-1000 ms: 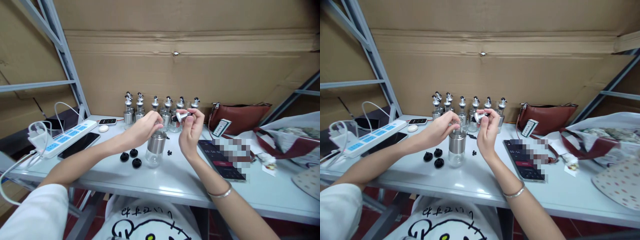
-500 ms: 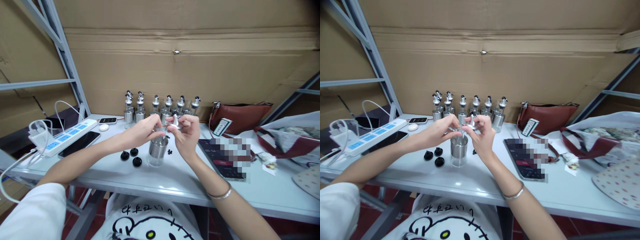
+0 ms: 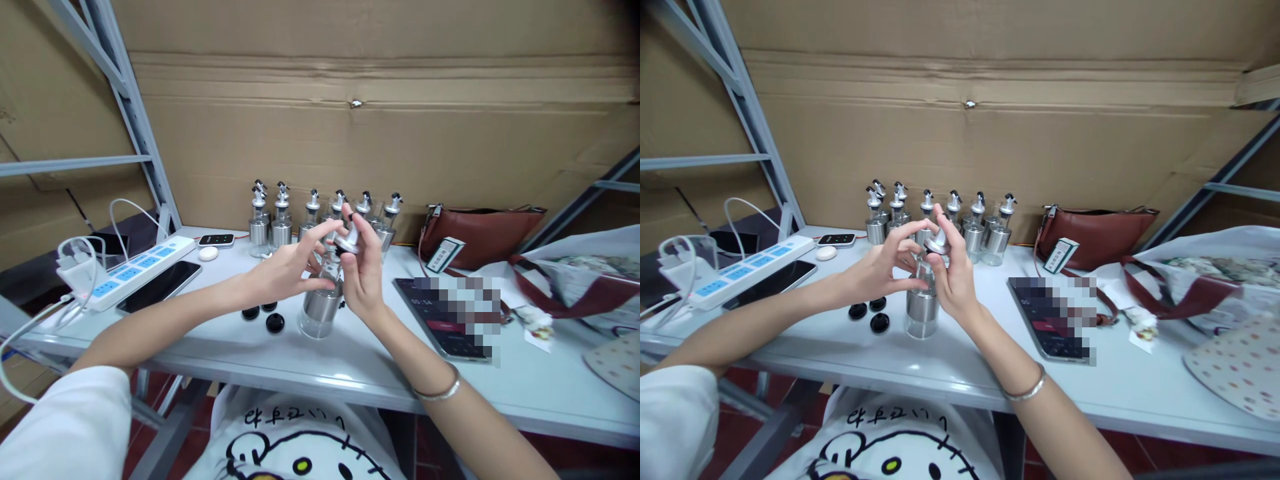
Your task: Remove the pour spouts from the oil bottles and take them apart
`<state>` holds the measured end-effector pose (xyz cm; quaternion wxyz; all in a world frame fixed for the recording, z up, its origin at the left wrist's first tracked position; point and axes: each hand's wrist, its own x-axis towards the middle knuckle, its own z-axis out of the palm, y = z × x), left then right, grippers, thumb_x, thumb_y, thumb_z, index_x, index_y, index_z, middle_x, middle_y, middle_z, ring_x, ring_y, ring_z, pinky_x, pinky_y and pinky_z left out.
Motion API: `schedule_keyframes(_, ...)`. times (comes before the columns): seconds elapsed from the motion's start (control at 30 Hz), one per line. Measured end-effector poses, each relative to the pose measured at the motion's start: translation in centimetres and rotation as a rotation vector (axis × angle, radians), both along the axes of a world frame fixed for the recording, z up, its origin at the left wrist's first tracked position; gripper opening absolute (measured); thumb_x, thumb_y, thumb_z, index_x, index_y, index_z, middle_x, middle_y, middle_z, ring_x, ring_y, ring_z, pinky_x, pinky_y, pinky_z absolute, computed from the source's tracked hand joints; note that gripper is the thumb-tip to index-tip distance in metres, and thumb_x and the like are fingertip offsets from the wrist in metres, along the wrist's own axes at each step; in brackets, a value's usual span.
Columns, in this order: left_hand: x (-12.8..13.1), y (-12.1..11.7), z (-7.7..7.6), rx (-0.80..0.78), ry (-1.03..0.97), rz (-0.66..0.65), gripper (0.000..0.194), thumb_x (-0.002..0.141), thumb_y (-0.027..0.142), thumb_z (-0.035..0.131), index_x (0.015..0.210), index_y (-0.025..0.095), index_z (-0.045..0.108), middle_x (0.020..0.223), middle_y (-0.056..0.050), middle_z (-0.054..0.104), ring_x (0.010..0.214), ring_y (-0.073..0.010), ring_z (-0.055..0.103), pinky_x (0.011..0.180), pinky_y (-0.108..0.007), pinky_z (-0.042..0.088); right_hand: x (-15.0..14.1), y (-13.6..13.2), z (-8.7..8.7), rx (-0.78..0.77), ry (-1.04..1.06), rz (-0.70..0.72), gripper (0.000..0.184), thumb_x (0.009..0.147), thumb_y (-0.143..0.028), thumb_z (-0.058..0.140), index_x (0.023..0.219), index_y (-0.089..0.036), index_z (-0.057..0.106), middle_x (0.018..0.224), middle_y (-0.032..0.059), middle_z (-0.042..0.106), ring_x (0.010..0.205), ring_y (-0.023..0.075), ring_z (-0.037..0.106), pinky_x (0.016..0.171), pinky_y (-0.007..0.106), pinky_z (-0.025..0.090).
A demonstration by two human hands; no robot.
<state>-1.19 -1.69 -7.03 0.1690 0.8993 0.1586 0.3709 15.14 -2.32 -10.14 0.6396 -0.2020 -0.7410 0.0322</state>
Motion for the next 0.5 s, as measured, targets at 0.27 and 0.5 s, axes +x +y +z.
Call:
schedule_keyframes(0.27,0.2,-0.5,-0.5,0.198,0.011,0.024,0.065,0.082,0.024,0.060,0.136,0.030,0.023,0.127,-0.010,0.049,0.074,-0.0107,0.059,0.073,-0.030,0.056,0.0,0.1,-0.1,-0.031,0.003,0.098,0.047,0.094,-0.037,0.041,0.136,-0.035,0.020,0.141,0.0076,0.040,0.117,0.0218,0.053,0.092,0.044,0.051)
schedule_keyframes(0.5,0.9,0.7,-2.9,0.280,-0.113,0.019,0.064,0.084,0.024,0.055,0.135,0.026,0.016,0.126,-0.013,0.046,0.077,-0.0127,0.055,0.070,-0.031,0.052,0.2,-0.2,-0.4,-0.026,-0.032,0.099,0.038,0.096,-0.034,0.033,0.134,-0.031,0.029,0.137,0.0077,0.046,0.120,0.0221,0.051,0.096,0.047,0.048)
